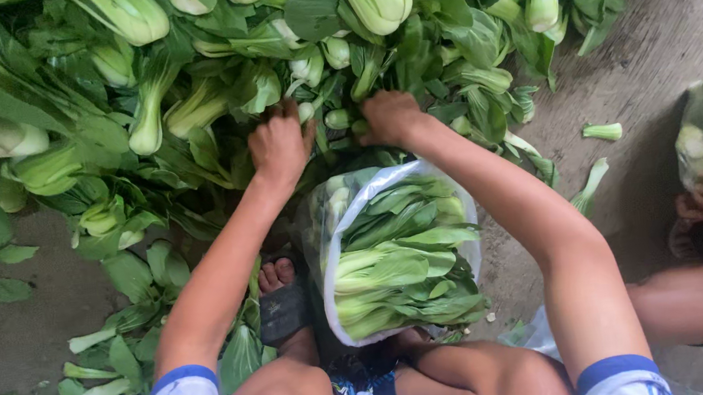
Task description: The person sits on the floor and packs bok choy into a clear plastic bag placed inside a rectangular container. They repeatedly pick individual heads from a large pile, arrange them inside the bag, and press them down to fit more. The process continues until the bag is full.
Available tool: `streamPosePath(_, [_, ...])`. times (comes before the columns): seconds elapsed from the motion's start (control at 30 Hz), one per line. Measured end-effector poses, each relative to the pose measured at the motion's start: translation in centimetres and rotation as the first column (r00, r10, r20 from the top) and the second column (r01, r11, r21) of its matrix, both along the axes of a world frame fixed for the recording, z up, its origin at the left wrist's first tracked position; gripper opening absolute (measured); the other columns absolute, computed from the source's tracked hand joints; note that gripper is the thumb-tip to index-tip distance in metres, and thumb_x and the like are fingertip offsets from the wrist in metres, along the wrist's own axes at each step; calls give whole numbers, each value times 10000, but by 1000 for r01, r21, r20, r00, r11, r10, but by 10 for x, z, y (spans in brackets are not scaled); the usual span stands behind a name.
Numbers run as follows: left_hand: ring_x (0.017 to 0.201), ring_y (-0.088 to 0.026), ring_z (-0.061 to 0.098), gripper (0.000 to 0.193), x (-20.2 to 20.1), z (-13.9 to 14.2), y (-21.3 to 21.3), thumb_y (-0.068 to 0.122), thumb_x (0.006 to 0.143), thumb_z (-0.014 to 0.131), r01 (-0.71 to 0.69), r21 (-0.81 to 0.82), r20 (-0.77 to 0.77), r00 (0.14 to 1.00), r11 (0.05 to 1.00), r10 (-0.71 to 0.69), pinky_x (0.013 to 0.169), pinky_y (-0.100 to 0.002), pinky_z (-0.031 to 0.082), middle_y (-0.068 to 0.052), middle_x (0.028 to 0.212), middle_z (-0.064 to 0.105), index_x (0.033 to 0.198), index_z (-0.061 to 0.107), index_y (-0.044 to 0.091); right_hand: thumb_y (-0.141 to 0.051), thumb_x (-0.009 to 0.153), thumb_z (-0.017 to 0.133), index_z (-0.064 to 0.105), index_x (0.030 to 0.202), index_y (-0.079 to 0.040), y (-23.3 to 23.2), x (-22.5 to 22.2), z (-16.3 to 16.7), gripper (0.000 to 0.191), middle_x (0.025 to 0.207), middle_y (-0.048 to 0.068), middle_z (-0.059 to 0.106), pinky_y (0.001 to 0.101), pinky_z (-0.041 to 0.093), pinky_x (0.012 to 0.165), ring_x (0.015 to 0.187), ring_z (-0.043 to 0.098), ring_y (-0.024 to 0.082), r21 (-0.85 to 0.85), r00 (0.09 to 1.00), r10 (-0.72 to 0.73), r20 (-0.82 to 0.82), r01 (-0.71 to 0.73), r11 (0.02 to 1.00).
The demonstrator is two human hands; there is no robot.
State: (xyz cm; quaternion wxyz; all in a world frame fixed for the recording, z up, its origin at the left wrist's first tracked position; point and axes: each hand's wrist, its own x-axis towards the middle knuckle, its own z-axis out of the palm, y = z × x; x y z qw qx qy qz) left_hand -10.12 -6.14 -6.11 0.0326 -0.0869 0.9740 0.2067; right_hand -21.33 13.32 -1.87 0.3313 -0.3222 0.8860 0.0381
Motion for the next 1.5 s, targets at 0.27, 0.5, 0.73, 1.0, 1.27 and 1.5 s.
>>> streamPosePath(0.27, [780, -163, 652, 284, 48, 60, -27, 232, 943, 734, -84, 788, -63, 974, 610, 215, 707, -318, 524, -76, 875, 690, 1111, 613, 38, -203, 921, 631, 673, 1302, -90, 99, -25, 87, 399, 1077, 49, 781, 320, 593, 855, 958, 742, 142, -378, 616, -471, 631, 775, 507])
streamPosePath(0.5, [713, -172, 600, 269, 36, 93, -8, 279, 860, 826, -116, 793, 104, 993, 599, 55, 662, -308, 473, -75, 817, 656, 965, 695, 69, -130, 915, 757, 656, 1197, -125, 156, -9, 120, 299, 1065, 41, 671, 380, 583, 898, 960, 675, 191, -783, 871, -432, 234, 432, 448])
streamPosePath(0.73, [757, -290, 633, 309, 26, 122, 1, 232, 829, 860, 223, 693, -277, 960, 686, -32, 705, -381, 526, -143, 886, 640, 864, 638, 20, -108, 898, 577, 633, 1464, -277, 110, 8, 56, 594, 1068, 16, 645, 375, 449, 947, 1071, 582, 212, -260, 866, 414, -281, -484, 836])
streamPosePath(1.0, [966, -417, 678, 326, 19, 80, 6, 133, 876, 753, 107, 498, -202, 979, 860, -5, 808, -486, 549, -214, 1088, 708, 1174, 666, 35, -150, 775, 703, 662, 1284, -197, 118, -17, 28, 513, 1152, 31, 667, 395, 485, 958, 1144, 607, 251, -441, 813, 477, -333, -581, 684])
streamPosePath(1.27, [997, -459, 656, 481, -12, -16, 45, 182, 848, 744, 142, 267, 159, 969, 953, -189, 825, -544, 535, -217, 1367, 576, 1284, 577, 67, -71, 917, 809, 594, 1391, -104, 201, 42, 80, 521, 1220, 91, 655, 357, 538, 1028, 1106, 647, 228, -901, 734, -594, 330, 433, 35])
streamPosePath(1.5, [970, -478, 664, 455, 23, -33, 38, 301, 879, 777, 248, 228, -21, 968, 942, -250, 759, -539, 547, -261, 1224, 629, 1239, 570, 116, -97, 873, 791, 426, 1438, -206, 223, 104, 107, 681, 1350, 130, 625, 482, 618, 922, 1131, 690, 333, -574, 437, -379, 816, 528, -626])
